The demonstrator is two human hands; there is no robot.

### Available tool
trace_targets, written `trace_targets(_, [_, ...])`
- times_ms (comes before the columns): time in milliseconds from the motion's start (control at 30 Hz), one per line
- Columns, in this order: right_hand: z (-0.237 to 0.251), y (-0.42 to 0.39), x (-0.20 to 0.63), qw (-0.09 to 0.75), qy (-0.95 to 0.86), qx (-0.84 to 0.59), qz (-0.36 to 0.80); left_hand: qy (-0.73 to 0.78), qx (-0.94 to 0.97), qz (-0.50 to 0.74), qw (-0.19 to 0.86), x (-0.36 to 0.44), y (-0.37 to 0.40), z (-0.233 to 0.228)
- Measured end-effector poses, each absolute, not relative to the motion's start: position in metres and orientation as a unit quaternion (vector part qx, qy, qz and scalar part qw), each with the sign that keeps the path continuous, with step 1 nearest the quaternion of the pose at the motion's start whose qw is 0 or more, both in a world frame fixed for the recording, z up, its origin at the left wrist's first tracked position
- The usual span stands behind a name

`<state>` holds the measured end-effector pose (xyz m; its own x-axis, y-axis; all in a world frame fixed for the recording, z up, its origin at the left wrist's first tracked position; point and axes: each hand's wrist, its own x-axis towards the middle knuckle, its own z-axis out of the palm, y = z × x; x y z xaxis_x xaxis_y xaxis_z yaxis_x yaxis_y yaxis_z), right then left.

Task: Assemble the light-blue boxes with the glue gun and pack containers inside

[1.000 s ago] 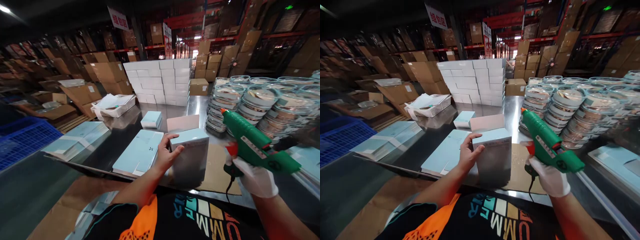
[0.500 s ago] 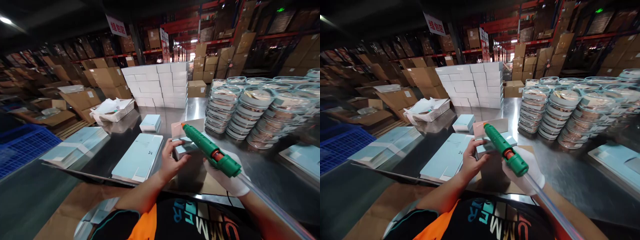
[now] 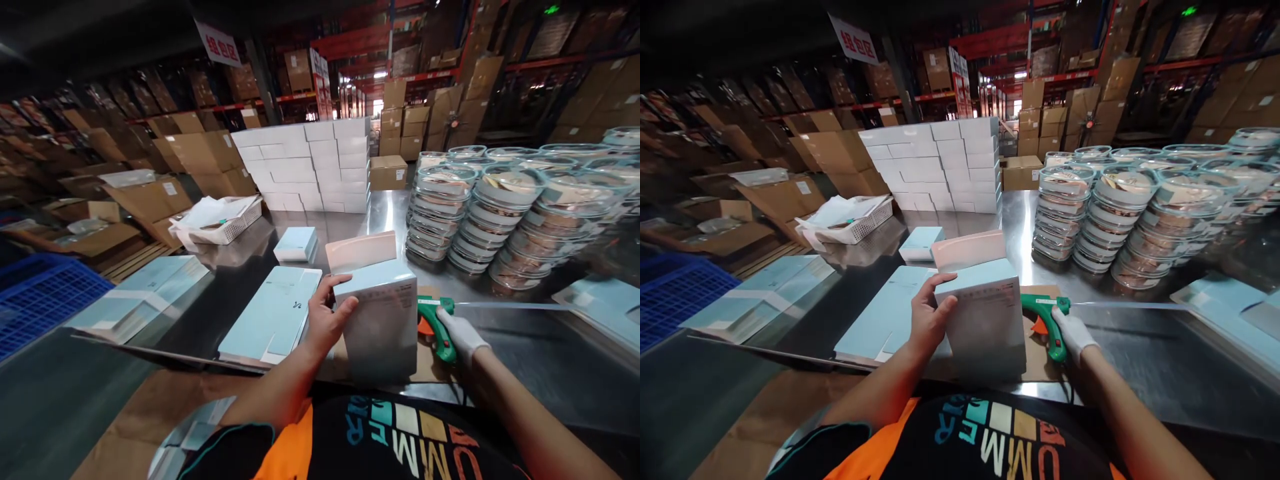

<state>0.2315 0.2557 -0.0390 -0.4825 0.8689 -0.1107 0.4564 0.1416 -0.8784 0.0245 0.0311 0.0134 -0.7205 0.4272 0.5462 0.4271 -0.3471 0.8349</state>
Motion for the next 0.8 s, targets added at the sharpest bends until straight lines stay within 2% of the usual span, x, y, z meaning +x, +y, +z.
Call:
trace_targets(67, [-0.043, 0.262, 0.232, 0.242, -0.735, -0.490, 0.401, 0.572, 0.371, 0.731, 0.014, 0.023, 0.032, 0.012])
trace_targets(133, [-0.032, 0.259, 0.227, 0.307, -0.735, -0.458, 0.395, 0.569, 0.372, 0.733, 0.025, 0.023, 0.034, 0.011])
trace_targets(233, [0.006, 0.235, 0.211, 0.389, -0.714, -0.297, 0.501, 0.552, 0.401, 0.730, 0.024, 0.026, 0.037, 0.010])
trace_targets(333, [0.047, 0.208, 0.193, 0.355, -0.704, -0.167, 0.592, 0.538, 0.456, 0.709, 0.009, 0.029, 0.040, 0.007])
trace_targets(433, [0.064, 0.198, 0.187, 0.327, -0.744, -0.167, 0.559, 0.531, 0.496, 0.687, 0.007, 0.027, 0.041, 0.000])
trace_targets(667, [0.024, 0.222, 0.216, 0.329, -0.813, -0.050, 0.477, 0.406, 0.514, 0.756, -0.008, 0.020, 0.049, -0.011])
trace_targets(800, [0.019, 0.219, 0.230, 0.335, -0.839, 0.022, 0.429, 0.390, 0.624, 0.677, -0.003, 0.015, 0.047, 0.002])
